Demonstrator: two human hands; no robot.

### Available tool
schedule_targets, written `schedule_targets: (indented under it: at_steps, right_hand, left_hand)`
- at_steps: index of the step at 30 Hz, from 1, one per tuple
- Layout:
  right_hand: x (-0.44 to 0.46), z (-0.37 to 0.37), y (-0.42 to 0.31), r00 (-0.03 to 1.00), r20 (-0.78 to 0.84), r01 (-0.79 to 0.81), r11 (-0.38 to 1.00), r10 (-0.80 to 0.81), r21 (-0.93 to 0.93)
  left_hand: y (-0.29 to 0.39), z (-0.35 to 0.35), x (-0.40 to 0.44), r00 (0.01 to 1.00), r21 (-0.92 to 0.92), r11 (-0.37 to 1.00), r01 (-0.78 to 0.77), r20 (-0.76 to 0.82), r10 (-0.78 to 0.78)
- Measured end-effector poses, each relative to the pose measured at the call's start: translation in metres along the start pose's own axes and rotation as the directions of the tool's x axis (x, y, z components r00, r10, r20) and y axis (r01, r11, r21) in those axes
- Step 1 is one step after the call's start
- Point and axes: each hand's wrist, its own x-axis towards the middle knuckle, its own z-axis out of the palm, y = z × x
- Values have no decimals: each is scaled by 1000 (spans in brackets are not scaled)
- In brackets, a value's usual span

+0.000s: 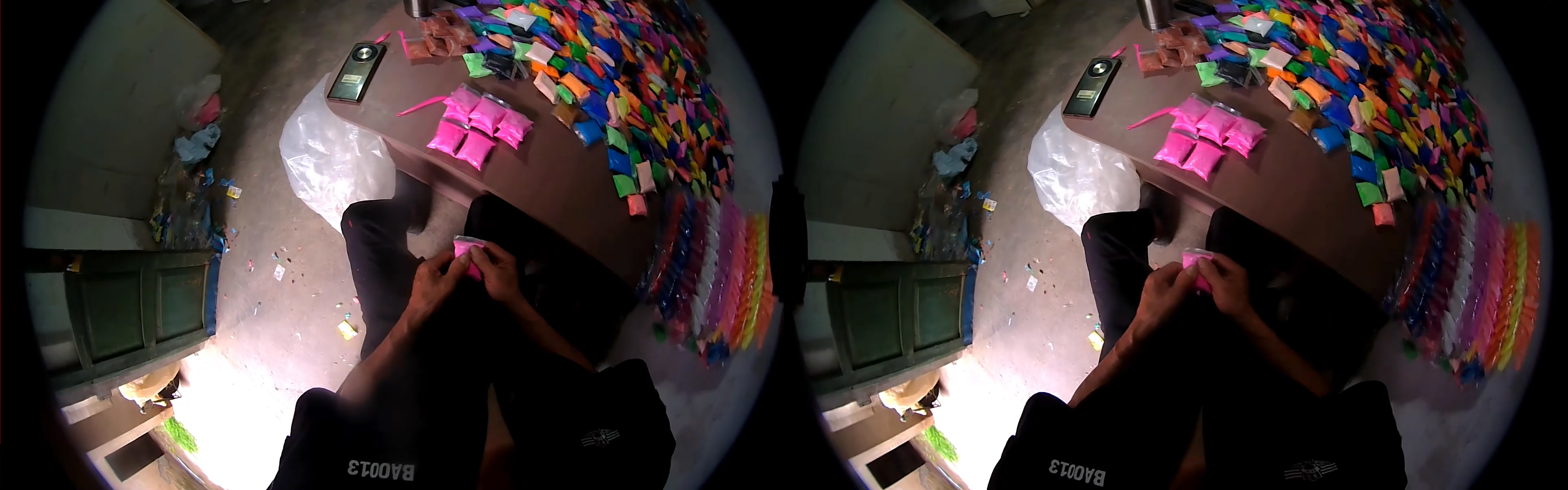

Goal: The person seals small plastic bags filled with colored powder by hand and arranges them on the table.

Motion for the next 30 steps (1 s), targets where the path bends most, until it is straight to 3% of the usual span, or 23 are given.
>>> schedule_targets:
  at_steps: [7, 8, 10, 15, 18, 20, 23, 30]
  right_hand:
    - [4, 2, -2, 998, 47, -39, 998, 38, 40]
    - [4, 1, -5, 997, 66, -50, 999, 50, -6]
    - [4, -2, 8, 997, 41, -63, 998, 62, 13]
    - [2, 1, 10, 997, -72, -24, 999, 22, -29]
    - [2, 3, 8, 994, -92, -40, 991, 52, 126]
    - [3, -5, 12, 994, 44, -104, 975, 98, 195]
    - [2, -4, 9, 988, 91, -135, 975, 121, 175]
    - [0, -4, 7, 992, 70, -121, 975, 109, 188]
  left_hand:
    - [13, -4, -4, 991, 124, 985, -119, -41, 125]
    - [15, -3, -5, 992, 125, 985, -118, -33, 123]
    - [18, -1, -6, 997, -16, 997, 72, -2, -72]
    - [0, -1, -4, 997, -30, 999, 39, 62, -37]
    - [-4, -1, -4, 999, 14, 1000, 23, 41, -23]
    - [-6, -1, -3, 1000, 52, 999, 4, 17, -5]
    - [-17, -5, -1, 998, 98, 993, -68, 17, 67]
    - [-6, -3, -7, 996, -95, 995, 40, 83, -32]
